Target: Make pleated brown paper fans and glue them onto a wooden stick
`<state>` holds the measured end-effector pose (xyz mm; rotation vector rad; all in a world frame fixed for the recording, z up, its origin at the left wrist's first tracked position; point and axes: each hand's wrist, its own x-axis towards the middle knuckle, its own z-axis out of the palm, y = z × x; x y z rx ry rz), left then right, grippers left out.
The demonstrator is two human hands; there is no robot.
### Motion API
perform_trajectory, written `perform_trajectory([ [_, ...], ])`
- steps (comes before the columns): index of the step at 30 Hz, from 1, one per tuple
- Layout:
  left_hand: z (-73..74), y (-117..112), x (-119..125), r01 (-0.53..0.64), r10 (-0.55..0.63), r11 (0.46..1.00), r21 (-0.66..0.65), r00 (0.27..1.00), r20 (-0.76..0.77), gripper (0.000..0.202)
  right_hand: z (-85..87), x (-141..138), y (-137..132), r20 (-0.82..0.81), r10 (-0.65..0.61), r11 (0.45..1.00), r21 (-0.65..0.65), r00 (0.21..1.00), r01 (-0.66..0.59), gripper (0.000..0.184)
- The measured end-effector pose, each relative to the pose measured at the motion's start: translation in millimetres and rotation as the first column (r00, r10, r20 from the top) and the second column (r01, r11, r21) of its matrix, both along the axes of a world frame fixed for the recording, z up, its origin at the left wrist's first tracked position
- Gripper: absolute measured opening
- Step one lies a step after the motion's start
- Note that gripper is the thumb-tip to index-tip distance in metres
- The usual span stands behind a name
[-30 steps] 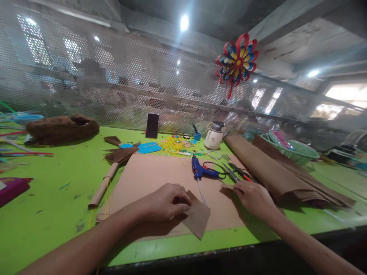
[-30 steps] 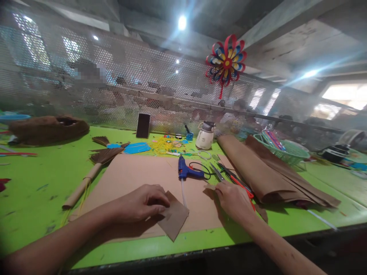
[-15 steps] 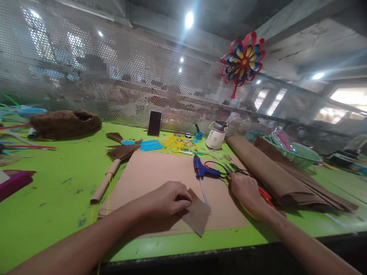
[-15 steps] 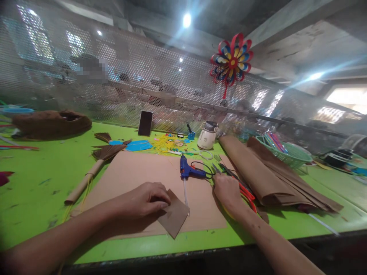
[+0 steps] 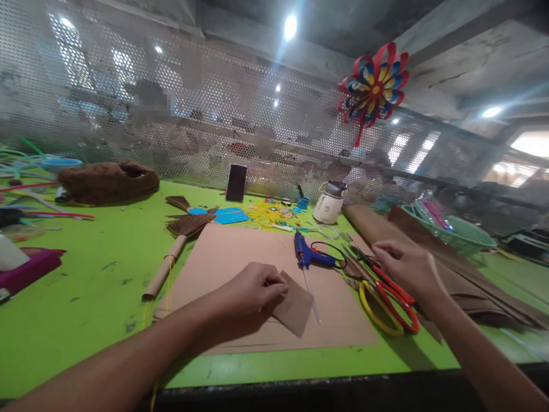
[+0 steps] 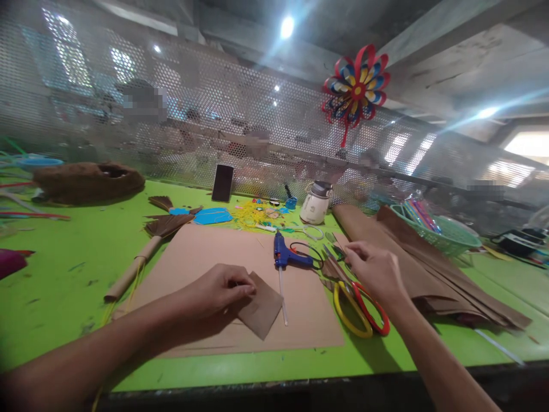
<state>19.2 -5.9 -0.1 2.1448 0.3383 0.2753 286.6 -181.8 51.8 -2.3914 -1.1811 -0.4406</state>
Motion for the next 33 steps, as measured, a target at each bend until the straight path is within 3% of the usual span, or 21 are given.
perform_trajectory([
  [2,-1.0,4,2,-0.083,0.087,0.994,-0.065,0.995,0.058,0.023,8.1,-17,-2,-0.146,0.115,0.962,0.264,0.983,-0.073,0.029],
  [4,0.9,8,4,-0.149,0.167,0.979,-0.143,0.977,0.131,0.020,8.1,-44,7,-0.149,0.281,0.897,0.391,0.948,-0.205,0.023],
  [6,4.3,13,4,-0.197,0.238,0.957,-0.210,0.953,0.188,0.016,2.2,-74,25,-0.068,0.475,0.822,0.389,0.877,-0.416,0.022],
  [8,7.5,18,3,-0.234,0.293,0.938,-0.258,0.929,0.225,0.013,-4.7,-94,47,0.028,0.572,0.779,0.294,0.820,-0.554,0.023],
  [9,8.7,20,3,-0.251,0.317,0.928,-0.274,0.919,0.235,0.013,-7.0,-98,57,0.071,0.563,0.790,0.247,0.823,-0.562,0.025],
  [11,10.6,22,1,-0.290,0.363,0.910,-0.295,0.902,0.234,0.013,-7.9,-89,71,0.140,0.452,0.866,0.167,0.881,-0.471,0.027],
  [15,14.1,18,1,-0.326,0.412,0.887,-0.327,0.879,0.239,0.013,-4.7,-25,62,0.139,0.185,0.967,0.151,0.973,-0.206,0.031],
  [17,15.6,15,2,-0.326,0.422,0.879,-0.347,0.870,0.254,0.013,-9.0,8,46,0.103,0.091,0.994,0.057,0.991,-0.097,0.030],
  [19,16.2,12,4,-0.326,0.413,0.886,-0.329,0.878,0.242,0.013,-18.4,29,29,0.044,0.057,0.996,-0.072,0.997,-0.054,0.028],
  [22,15.0,12,5,-0.320,0.377,0.909,-0.266,0.904,0.200,0.011,-34.3,39,13,-0.032,0.042,0.979,-0.196,0.999,-0.047,0.026],
  [28,12.6,10,4,-0.328,0.377,0.908,-0.260,0.910,0.171,0.008,-50.8,31,-23,-0.064,-0.029,0.971,-0.239,0.998,0.013,0.039],
  [33,12.6,10,4,-0.306,0.338,0.932,-0.197,0.928,0.159,0.009,-71.1,21,-53,-0.081,-0.008,0.944,-0.330,0.997,-0.019,0.048],
])
